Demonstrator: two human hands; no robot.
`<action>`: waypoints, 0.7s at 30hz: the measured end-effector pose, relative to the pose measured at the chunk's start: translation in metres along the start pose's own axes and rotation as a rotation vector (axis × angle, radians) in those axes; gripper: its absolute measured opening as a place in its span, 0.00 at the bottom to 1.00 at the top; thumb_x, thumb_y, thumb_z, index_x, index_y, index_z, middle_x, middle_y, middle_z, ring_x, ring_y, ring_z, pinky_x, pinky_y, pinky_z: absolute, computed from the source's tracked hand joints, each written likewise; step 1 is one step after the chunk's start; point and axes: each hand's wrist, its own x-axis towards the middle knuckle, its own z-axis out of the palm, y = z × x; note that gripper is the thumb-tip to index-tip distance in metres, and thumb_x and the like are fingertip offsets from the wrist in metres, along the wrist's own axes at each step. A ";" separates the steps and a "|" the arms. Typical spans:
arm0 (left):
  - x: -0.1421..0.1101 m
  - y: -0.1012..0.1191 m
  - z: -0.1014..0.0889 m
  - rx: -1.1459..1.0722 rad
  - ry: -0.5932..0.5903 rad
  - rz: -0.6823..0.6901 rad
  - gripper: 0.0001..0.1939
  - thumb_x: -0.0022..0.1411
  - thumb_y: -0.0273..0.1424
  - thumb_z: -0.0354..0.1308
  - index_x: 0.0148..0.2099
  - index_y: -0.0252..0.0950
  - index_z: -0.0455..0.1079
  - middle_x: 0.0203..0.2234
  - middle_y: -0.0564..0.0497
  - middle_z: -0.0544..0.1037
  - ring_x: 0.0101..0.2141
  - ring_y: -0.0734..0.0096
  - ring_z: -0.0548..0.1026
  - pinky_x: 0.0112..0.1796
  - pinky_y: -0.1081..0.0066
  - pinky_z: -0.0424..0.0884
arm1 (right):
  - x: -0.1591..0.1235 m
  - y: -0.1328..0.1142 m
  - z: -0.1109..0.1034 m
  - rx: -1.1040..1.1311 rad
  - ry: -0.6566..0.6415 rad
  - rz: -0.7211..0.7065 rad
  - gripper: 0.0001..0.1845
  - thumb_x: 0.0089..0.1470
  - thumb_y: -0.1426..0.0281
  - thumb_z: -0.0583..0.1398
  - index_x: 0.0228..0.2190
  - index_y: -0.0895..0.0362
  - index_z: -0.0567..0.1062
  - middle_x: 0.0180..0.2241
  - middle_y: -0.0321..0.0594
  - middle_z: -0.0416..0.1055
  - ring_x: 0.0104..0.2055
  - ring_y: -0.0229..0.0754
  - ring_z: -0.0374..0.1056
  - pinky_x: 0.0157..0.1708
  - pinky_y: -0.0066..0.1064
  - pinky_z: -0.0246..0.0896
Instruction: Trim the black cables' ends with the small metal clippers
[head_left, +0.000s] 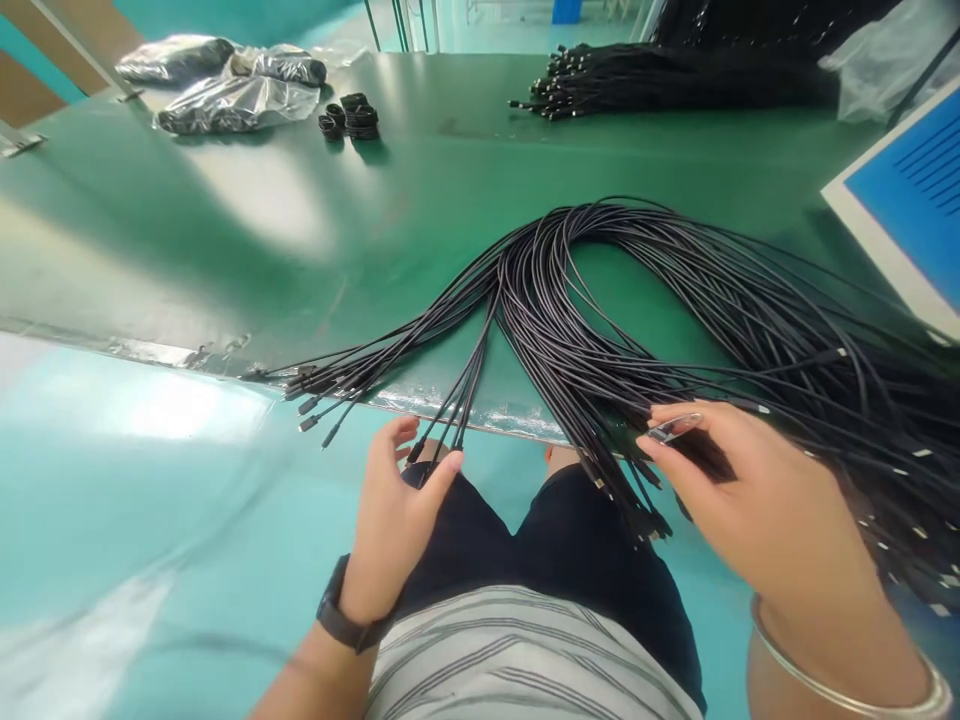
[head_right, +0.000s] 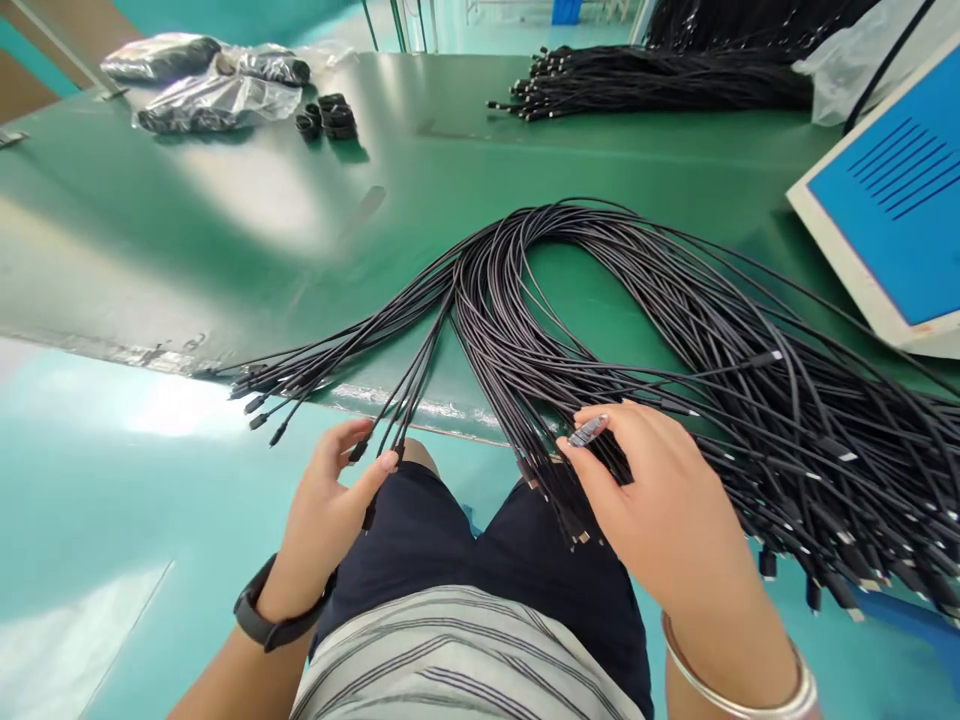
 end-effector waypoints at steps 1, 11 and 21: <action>0.003 0.000 -0.001 -0.085 -0.101 -0.089 0.26 0.57 0.42 0.64 0.54 0.39 0.64 0.52 0.43 0.70 0.53 0.55 0.68 0.54 0.57 0.61 | 0.001 0.002 0.002 -0.033 0.014 -0.015 0.06 0.55 0.69 0.60 0.38 0.53 0.72 0.38 0.40 0.76 0.42 0.50 0.72 0.45 0.38 0.66; 0.010 0.015 0.008 -0.545 -0.631 -0.331 0.10 0.63 0.35 0.58 0.38 0.32 0.71 0.28 0.50 0.79 0.22 0.79 0.72 0.26 0.78 0.69 | -0.013 -0.039 0.009 0.348 0.175 0.211 0.05 0.56 0.68 0.63 0.37 0.51 0.76 0.41 0.39 0.77 0.45 0.46 0.72 0.48 0.37 0.66; -0.001 0.042 0.029 -0.705 -0.620 -0.247 0.06 0.63 0.31 0.61 0.39 0.33 0.73 0.28 0.50 0.82 0.29 0.71 0.80 0.32 0.74 0.77 | 0.014 -0.069 0.053 1.538 -0.113 0.726 0.04 0.53 0.67 0.66 0.32 0.54 0.77 0.32 0.37 0.78 0.39 0.46 0.77 0.41 0.37 0.74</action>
